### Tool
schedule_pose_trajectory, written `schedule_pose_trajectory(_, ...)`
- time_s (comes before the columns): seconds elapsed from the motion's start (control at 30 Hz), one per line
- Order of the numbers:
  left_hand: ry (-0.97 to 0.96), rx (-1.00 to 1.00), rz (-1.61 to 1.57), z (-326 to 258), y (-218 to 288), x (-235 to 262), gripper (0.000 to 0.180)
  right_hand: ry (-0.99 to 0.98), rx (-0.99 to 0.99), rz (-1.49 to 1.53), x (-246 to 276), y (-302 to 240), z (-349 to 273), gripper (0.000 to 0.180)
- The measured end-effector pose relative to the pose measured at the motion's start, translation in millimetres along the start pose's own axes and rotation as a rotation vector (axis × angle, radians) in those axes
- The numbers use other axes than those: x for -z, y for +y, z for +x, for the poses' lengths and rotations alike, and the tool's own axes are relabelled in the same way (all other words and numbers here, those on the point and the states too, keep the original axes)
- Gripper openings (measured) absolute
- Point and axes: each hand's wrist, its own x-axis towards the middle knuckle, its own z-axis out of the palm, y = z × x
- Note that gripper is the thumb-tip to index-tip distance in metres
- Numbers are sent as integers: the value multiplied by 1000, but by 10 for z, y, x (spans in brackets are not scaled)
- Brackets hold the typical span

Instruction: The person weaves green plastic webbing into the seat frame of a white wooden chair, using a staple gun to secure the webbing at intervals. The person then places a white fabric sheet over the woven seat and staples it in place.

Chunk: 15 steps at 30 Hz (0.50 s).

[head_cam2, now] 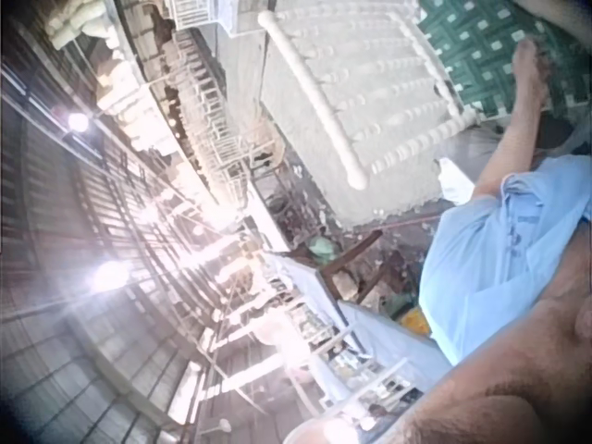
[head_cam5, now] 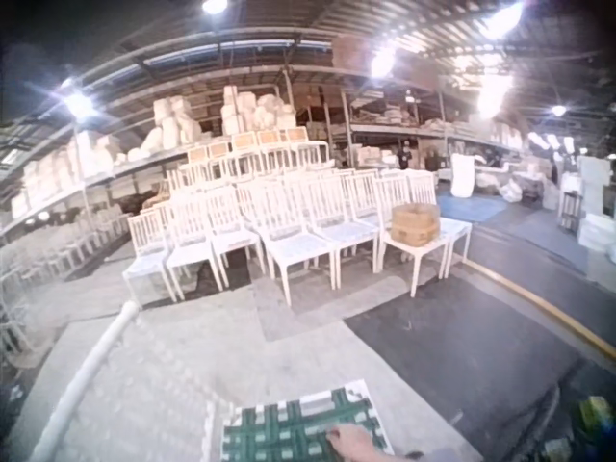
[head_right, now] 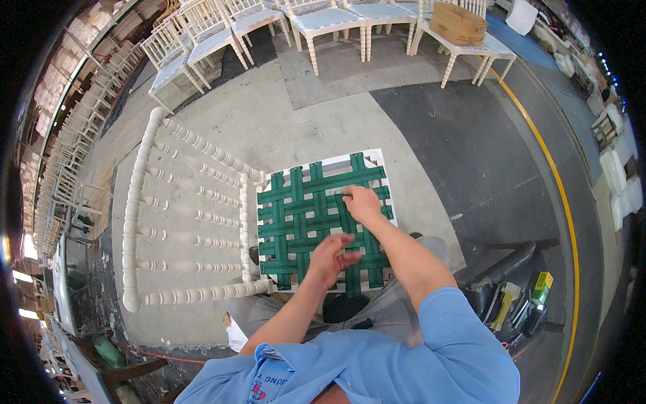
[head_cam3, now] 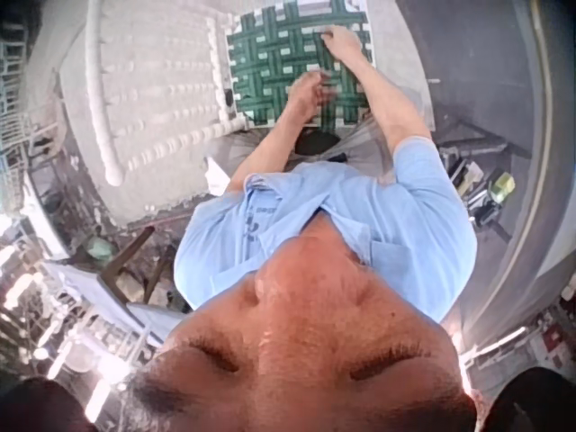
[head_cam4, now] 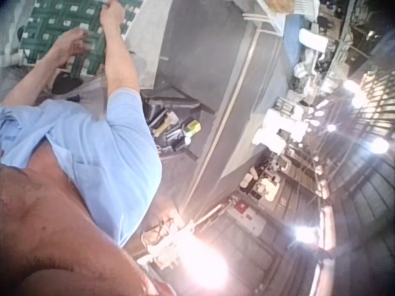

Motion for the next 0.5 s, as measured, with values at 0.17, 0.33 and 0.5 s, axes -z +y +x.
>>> schedule_pose_trajectory(0.17, 66, 39, -427, 890, 280, 108, 27, -32, 45, -9, -29, 16, 32, 22)
schedule_pose_trajectory(0.33, 189, 68, -545, 1297, 377, 66, 31, -33, 55, 21, -53, 222, 78, 23)
schedule_pose_trajectory(0.5, 234, 49, -614, 1468, 338, -32, 37, 40, -52, 73, -44, 310, 243, 23)
